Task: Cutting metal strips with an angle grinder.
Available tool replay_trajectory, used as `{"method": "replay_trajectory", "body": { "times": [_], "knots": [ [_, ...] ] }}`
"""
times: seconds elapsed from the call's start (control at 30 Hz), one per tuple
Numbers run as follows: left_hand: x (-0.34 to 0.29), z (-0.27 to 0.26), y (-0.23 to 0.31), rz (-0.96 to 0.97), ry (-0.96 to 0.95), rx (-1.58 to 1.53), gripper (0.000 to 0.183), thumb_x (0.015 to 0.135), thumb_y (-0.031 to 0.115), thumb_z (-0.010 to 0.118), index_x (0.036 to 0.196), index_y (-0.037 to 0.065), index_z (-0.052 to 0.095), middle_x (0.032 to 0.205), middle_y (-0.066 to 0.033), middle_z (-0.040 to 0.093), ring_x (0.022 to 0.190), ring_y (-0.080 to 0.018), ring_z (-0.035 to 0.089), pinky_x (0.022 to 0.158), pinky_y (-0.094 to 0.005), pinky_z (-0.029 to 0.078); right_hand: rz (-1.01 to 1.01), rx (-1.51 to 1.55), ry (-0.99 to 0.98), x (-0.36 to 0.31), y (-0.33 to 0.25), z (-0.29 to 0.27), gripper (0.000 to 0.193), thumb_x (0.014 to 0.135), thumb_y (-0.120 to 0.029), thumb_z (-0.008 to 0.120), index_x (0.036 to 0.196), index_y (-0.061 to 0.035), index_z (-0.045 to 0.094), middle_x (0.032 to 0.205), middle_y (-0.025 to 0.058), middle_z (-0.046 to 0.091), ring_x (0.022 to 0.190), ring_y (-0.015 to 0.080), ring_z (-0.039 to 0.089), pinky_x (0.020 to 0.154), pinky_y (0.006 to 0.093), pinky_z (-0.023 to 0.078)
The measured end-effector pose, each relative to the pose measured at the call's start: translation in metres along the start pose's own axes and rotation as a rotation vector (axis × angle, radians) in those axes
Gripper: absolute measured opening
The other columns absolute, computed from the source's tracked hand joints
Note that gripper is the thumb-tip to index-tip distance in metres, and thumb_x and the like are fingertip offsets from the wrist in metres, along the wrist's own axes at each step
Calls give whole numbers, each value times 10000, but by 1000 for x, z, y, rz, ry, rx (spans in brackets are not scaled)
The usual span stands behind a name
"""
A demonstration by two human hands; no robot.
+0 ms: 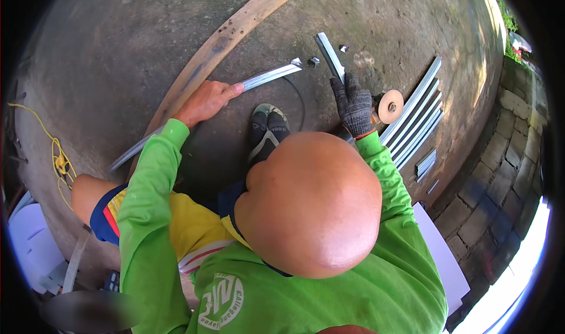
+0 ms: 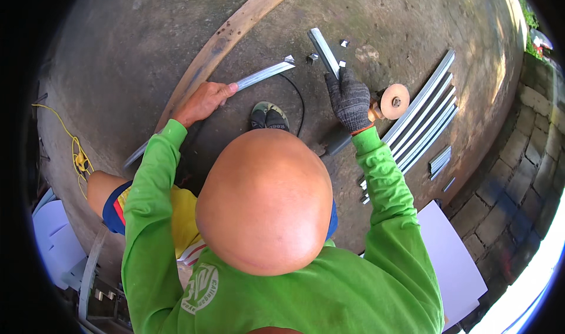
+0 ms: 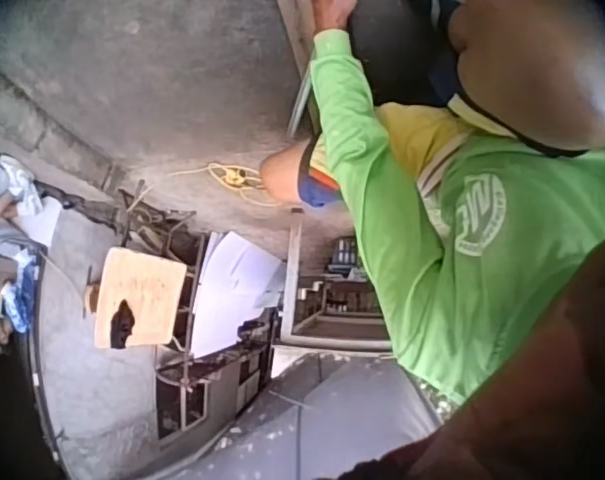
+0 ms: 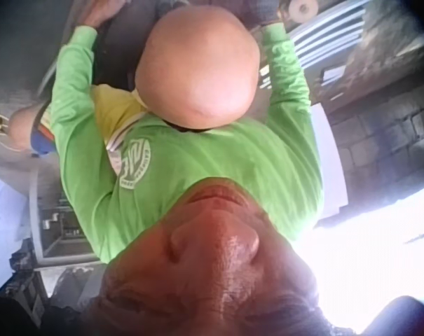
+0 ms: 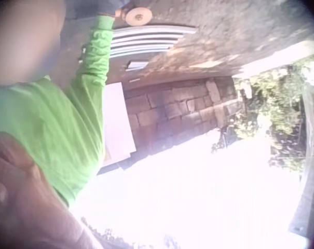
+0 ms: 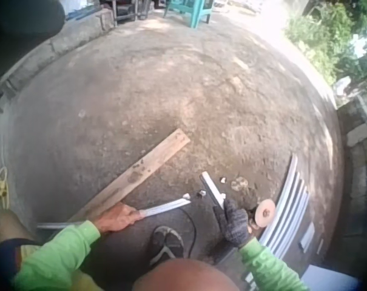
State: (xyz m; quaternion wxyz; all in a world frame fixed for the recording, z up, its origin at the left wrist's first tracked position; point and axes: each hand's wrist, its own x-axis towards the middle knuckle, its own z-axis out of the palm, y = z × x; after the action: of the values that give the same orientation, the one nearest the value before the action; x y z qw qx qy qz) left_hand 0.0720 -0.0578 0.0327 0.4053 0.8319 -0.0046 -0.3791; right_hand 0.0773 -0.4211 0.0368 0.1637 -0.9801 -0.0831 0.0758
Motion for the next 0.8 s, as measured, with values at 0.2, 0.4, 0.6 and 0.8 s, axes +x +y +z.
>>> {"method": "replay_trajectory", "body": {
  "times": [0.2, 0.4, 0.6, 0.8],
  "knots": [
    [-7, 7, -4, 9, -5, 26, 787, 960, 695, 466, 793, -44, 682, 680, -201, 610, 671, -347, 581, 679, -478, 438, -112, 40, -67, -27, -22, 6, 366, 970, -374, 626, 1075, -24, 607, 649, 240, 625, 605, 436, 645, 541, 521, 487],
    [-16, 4, 16, 37, 51, 227, 745, 978, 653, 468, 811, -40, 686, 723, -264, 638, 726, -430, 621, 699, -516, 459, 103, 37, 60, -19, -11, -20, 365, 964, -377, 636, 1049, -24, 602, 686, 215, 647, 617, 427, 650, 567, 527, 491],
    [-13, 5, 28, 146, 196, 413, 647, 986, 585, 514, 835, -29, 651, 728, -291, 632, 736, -492, 617, 683, -550, 463, -46, -113, -47, -34, -22, -13, 348, 947, -385, 648, 998, -50, 569, 677, 179, 645, 588, 387, 652, 538, 498, 480],
    [-18, 12, 33, 223, 340, 516, 587, 981, 564, 535, 845, -1, 625, 685, -262, 633, 691, -459, 637, 620, -549, 482, 147, -59, 4, -57, -20, -10, 343, 960, -375, 636, 1004, -39, 582, 680, 198, 642, 602, 404, 653, 553, 493, 491]
  ]
}}
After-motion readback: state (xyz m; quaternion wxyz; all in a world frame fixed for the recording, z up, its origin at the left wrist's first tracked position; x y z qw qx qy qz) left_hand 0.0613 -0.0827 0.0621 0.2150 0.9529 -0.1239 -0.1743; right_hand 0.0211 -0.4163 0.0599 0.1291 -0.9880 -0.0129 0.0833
